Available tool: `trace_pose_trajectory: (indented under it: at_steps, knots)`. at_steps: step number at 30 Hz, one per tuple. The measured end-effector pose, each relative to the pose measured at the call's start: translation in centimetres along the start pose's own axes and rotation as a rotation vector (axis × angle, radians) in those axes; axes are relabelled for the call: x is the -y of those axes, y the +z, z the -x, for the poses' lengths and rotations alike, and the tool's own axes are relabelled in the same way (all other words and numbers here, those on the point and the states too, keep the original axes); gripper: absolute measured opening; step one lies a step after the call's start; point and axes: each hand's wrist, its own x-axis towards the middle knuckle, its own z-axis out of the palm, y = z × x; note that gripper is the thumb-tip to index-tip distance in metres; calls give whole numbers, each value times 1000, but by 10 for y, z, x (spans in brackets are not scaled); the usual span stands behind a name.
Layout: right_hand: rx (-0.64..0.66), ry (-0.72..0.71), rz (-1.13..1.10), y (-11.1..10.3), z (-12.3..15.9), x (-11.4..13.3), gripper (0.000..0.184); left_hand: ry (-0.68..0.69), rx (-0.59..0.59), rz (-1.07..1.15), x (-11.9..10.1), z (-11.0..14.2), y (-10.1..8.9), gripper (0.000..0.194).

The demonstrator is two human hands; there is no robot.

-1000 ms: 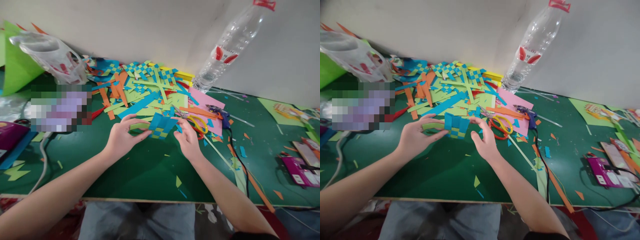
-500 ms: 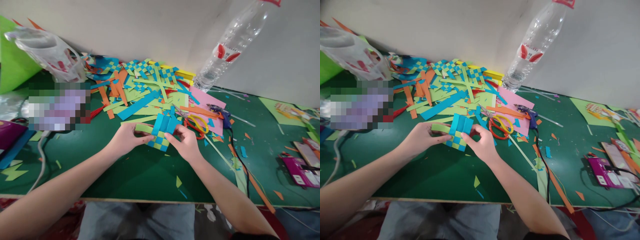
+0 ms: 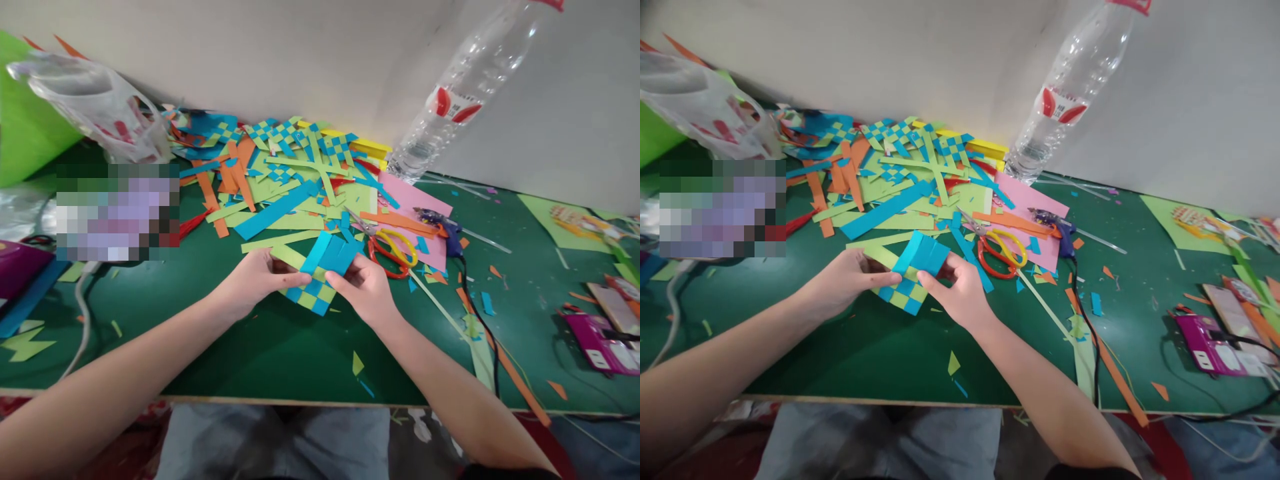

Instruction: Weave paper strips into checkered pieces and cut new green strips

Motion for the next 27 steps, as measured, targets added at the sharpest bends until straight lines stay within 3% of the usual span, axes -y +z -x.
trace_pose_trajectory:
  at_steps: [6, 11, 13, 17, 21, 24, 27]
  knots:
    - [-17, 66, 72, -8, -3, -1, 26, -1, 33, -53, -3, 2, 0, 29]
    - [-72, 5, 244, -9, -3, -3, 26, 2, 72, -71, 2, 1, -1, 33]
    - [-125, -95, 327, -8, -2, -2, 22, 17, 84, -37, 3, 1, -1, 33]
    - [-159, -430, 539, -6, 0, 4, 7, 21, 49, -32, 0, 2, 0, 29]
    - [-153, -690, 772, -7, 3, 9, 12, 26, 55, -17, -3, 3, 2, 29]
    - [-190, -749, 823, -8, 3, 8, 14, 0, 27, -74, -3, 3, 2, 32]
    - [-183, -685, 713, -7, 1, 6, 11, -22, -12, -78, -3, 3, 1, 36]
